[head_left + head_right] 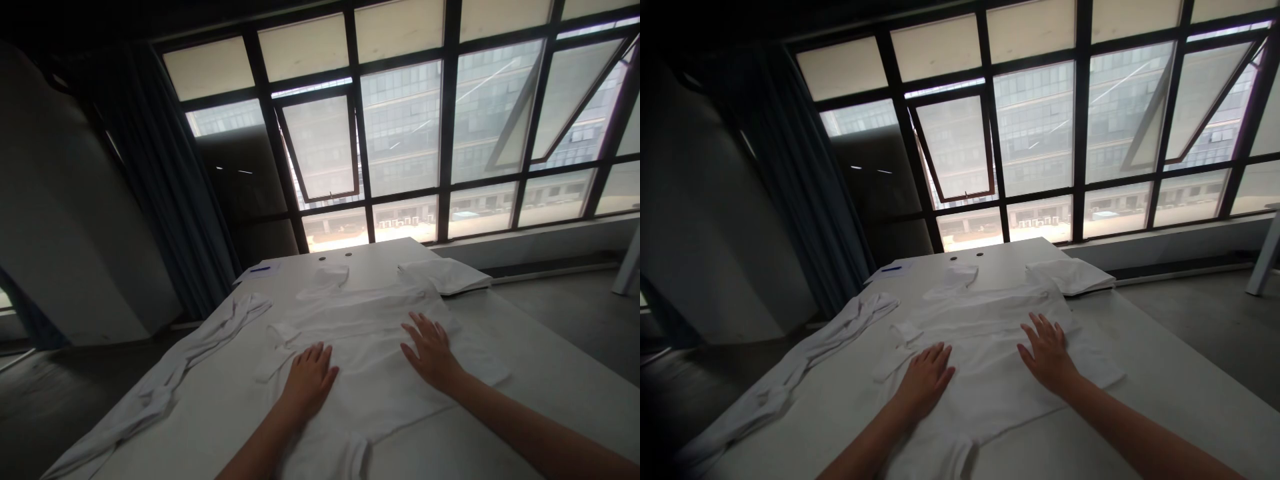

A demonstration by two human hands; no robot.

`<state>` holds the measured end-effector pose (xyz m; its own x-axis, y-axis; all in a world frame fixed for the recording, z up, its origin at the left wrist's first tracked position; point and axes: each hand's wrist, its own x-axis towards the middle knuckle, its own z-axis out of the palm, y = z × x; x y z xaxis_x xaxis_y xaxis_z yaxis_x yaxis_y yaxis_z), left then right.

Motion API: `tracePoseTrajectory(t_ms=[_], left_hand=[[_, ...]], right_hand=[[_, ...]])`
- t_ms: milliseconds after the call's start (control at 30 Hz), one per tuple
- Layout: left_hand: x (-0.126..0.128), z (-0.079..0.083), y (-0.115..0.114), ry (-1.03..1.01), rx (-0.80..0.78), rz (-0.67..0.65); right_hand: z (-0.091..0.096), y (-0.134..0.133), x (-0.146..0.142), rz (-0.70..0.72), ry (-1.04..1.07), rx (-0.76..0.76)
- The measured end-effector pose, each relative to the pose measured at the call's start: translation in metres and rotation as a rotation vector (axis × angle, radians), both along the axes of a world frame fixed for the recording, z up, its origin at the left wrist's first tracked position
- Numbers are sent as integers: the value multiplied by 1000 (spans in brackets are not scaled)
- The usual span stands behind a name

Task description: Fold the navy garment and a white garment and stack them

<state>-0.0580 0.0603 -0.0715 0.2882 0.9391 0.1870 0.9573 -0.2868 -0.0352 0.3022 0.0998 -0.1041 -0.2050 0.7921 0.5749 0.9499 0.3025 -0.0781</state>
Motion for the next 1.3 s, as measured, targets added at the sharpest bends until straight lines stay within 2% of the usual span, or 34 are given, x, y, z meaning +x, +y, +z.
tracePoseTrajectory(t_ms=[133, 233, 300, 400, 467, 533, 600, 733, 867, 1033, 1133, 1200, 1233, 1267, 1300], left_hand=[[-29, -11, -18, 5, -109, -63], [-37, -9, -22, -4, -147, -61], [-34, -4, -23, -9, -169, -57], [-24, 8, -25, -16, -204, -45], [-16, 14, -26, -23, -215, 3], [-8, 16, -28, -27, -216, 58], [-4, 14, -30, -29, -211, 61], [-13, 5, -32, -23, -191, -42], [-42, 2, -29, -5, -173, -67], [-85, 0, -38, -17, -139, -120], [-91, 7, -49, -26, -122, -117], [-79, 16, -51, 1, -141, -40], [-68, 22, -51, 16, -151, 0], [-54, 27, -49, 29, -159, 33], [-39, 32, -46, 30, -158, 39]], right_hand=[[-13, -25, -3, -97, -59, -105], [-22, -47, -2, -126, -91, -288], [-17, -57, 2, -116, -111, -423], [4, -63, 3, -104, -159, -524], [21, -61, -3, -53, -201, -490], [32, -56, -15, 90, -209, -432], [35, -48, -29, 224, -159, -421], [23, -33, -41, 256, -84, -495], [7, -25, -19, 299, -96, -489], [-7, -23, 36, 200, -108, -434], [-8, -19, 56, 10, -136, -427], [-2, -18, 49, -147, -166, -399], [2, -18, 37, -178, -180, -376], [7, -19, 21, -167, -189, -355], [13, -21, 0, -97, -189, -337]])
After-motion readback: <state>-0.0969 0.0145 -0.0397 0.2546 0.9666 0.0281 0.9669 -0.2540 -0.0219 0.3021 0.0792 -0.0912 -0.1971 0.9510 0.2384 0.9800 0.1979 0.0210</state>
